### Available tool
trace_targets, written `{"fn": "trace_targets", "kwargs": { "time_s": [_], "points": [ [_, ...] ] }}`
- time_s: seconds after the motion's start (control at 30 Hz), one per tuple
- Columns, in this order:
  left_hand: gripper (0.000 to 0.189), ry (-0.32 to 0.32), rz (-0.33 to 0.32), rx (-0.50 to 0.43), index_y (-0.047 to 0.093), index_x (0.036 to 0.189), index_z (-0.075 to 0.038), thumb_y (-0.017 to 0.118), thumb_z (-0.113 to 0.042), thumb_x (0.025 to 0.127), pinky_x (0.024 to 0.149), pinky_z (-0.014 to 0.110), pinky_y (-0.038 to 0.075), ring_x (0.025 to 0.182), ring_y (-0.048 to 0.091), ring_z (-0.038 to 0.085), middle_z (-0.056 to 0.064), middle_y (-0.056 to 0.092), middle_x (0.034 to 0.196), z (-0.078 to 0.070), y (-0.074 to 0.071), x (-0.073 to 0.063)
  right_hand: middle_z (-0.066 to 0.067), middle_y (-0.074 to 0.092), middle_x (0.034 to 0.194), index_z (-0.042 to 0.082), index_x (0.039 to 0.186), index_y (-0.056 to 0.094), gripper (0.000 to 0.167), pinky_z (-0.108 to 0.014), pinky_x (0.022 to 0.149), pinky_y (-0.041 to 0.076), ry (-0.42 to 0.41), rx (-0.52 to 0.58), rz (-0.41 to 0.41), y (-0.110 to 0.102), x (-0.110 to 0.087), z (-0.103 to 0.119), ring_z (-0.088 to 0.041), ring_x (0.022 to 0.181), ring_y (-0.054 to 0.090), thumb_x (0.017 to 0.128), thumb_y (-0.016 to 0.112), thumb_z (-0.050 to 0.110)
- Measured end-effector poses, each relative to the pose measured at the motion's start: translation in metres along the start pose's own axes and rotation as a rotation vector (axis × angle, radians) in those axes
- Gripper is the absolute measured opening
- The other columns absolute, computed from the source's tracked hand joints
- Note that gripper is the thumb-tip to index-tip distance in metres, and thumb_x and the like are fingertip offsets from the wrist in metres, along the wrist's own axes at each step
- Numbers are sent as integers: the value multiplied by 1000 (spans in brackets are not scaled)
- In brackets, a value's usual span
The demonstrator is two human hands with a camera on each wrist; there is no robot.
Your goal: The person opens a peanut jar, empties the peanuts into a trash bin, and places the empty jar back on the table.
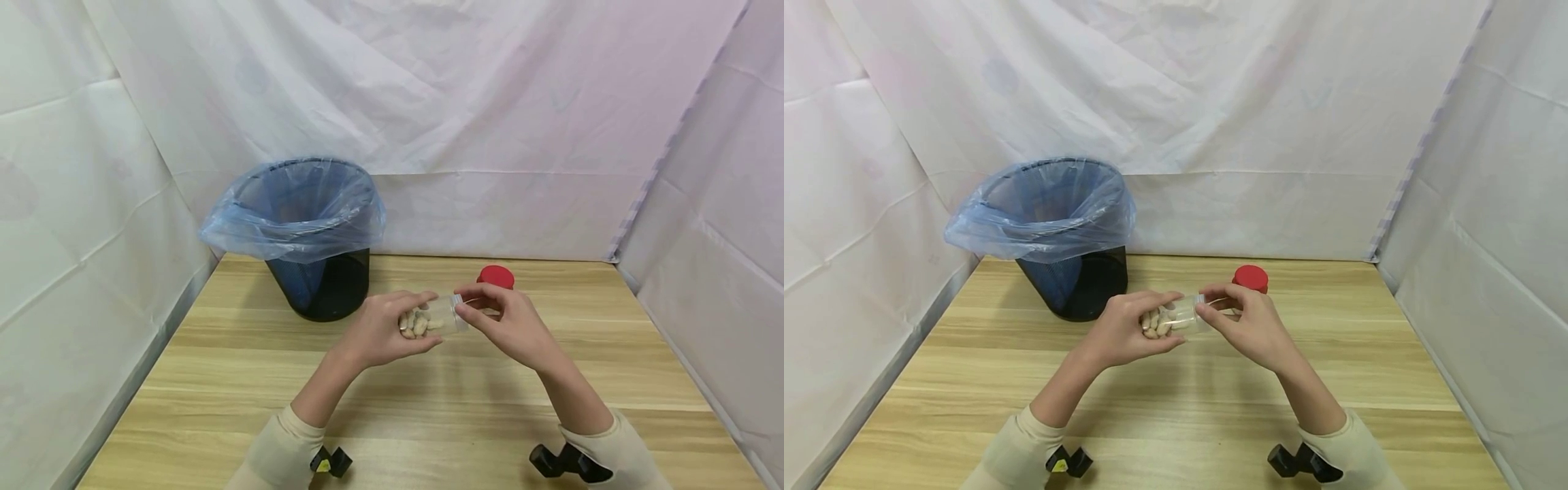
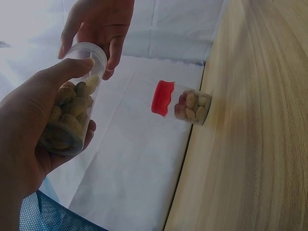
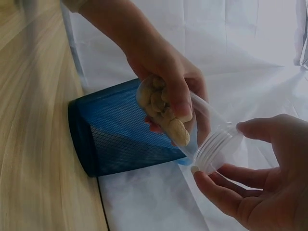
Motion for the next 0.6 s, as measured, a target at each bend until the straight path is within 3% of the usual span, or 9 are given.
{"fn": "trace_targets", "kwargs": {
  "time_s": [0.17,0.33,0.6],
  "points": [
    [62,1,-9,-14,76,136,-15,96,-38,82,81,24,61,97,76,13,3,81,122,1,0,0,-11,71,133,5,139,67,42,-27,96,61,-80,108,31,0,0,-2,-29,118,75,102,78,21],
    [62,-2,-15,-31,76,135,-15,96,-37,81,81,24,62,97,77,12,3,81,123,2,-1,0,-16,64,138,1,141,63,45,-28,100,60,-156,234,83,-1,1,-5,-24,121,74,99,78,7],
    [62,-4,-14,-29,76,135,-15,96,-38,81,80,25,62,99,77,12,3,81,124,2,-1,0,-11,64,139,4,142,63,45,-29,104,58,-196,226,93,-2,2,-5,-25,125,72,100,77,7]
  ]
}}
Point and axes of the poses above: each hand's wrist, its own x-axis towards the middle knuckle, its own y-axis out of the palm, z = x × y, the point moved 2 cm from there along x, towards the middle knuckle
